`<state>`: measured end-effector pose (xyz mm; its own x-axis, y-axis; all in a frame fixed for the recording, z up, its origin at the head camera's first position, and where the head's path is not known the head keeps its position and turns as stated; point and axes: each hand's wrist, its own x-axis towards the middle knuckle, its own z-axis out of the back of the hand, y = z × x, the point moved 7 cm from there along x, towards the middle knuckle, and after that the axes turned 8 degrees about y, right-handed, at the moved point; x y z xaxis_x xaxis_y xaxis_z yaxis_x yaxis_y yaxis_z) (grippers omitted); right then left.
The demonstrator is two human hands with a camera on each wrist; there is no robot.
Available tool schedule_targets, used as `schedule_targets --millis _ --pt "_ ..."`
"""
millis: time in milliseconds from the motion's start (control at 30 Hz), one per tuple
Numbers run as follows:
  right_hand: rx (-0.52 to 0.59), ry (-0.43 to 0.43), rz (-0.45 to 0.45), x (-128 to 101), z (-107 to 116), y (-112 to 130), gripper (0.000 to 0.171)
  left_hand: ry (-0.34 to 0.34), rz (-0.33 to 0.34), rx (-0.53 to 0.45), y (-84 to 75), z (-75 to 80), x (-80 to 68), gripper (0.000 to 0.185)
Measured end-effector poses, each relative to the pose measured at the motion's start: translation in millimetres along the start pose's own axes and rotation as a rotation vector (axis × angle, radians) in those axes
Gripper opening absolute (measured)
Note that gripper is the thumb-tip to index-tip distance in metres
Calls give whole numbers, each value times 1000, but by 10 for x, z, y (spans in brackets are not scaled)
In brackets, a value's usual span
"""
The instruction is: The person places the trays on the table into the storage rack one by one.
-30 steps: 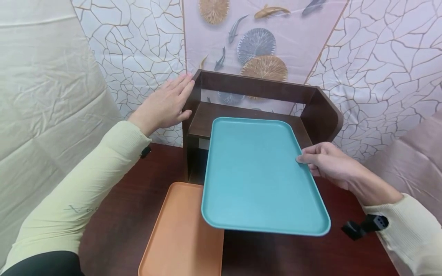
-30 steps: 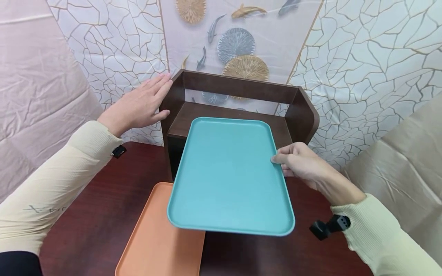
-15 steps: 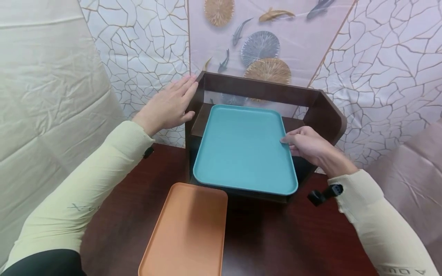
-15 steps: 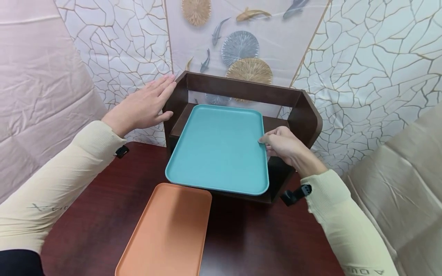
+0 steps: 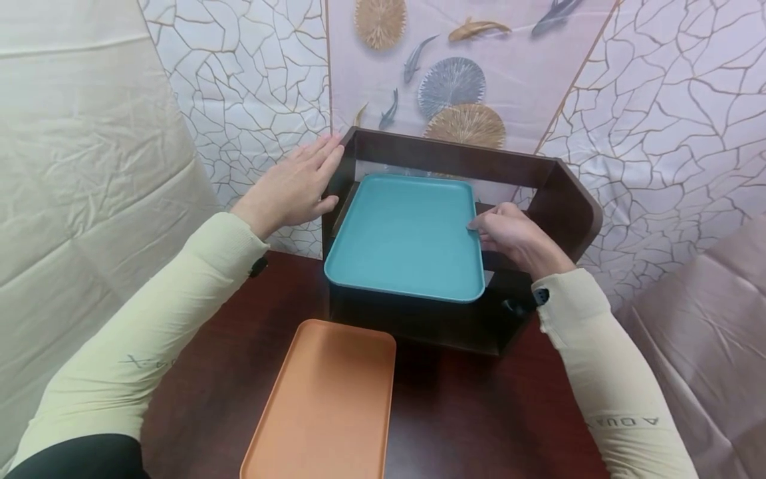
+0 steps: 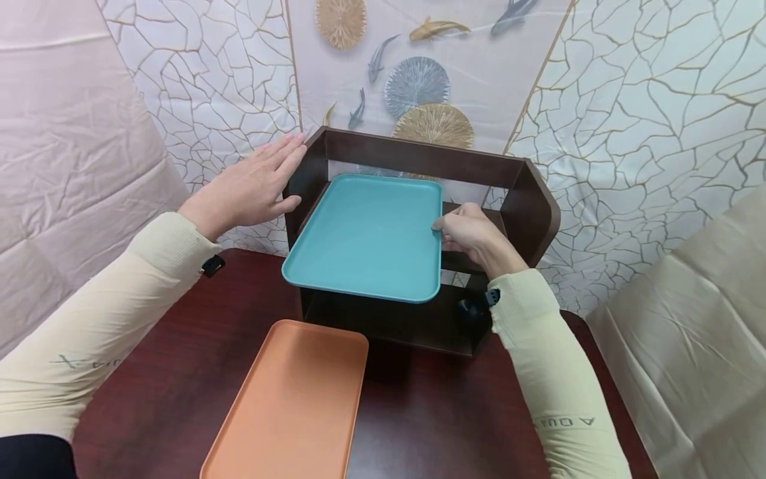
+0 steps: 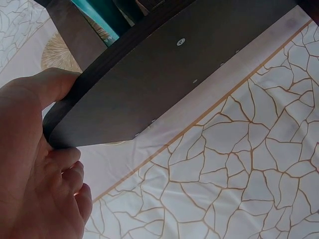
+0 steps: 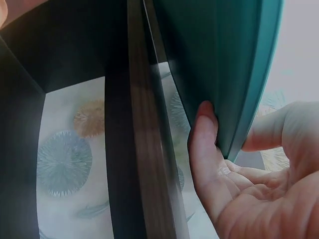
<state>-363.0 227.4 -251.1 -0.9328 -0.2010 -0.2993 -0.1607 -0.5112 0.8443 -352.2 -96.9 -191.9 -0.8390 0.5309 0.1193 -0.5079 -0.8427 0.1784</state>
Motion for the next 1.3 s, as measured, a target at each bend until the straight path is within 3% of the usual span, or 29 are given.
schedule_targets --millis 200,633,733,933,1300 --pt "18 -17 -10 157 -51 36 27 -6 -1 2 7 -10 10 82" --pt "-20 -1 -37 307 -122 54 33 -8 10 -11 12 -3 -2 80" --pt "-100 -11 -33 315 -107 76 37 -4 9 -6 12 -8 1 80" --pt "-379 -32 6 327 -68 144 41 8 1 4 1 -22 10 80" --pt "-583 -96 114 327 -37 238 28 -2 5 7 10 -14 -5 81"
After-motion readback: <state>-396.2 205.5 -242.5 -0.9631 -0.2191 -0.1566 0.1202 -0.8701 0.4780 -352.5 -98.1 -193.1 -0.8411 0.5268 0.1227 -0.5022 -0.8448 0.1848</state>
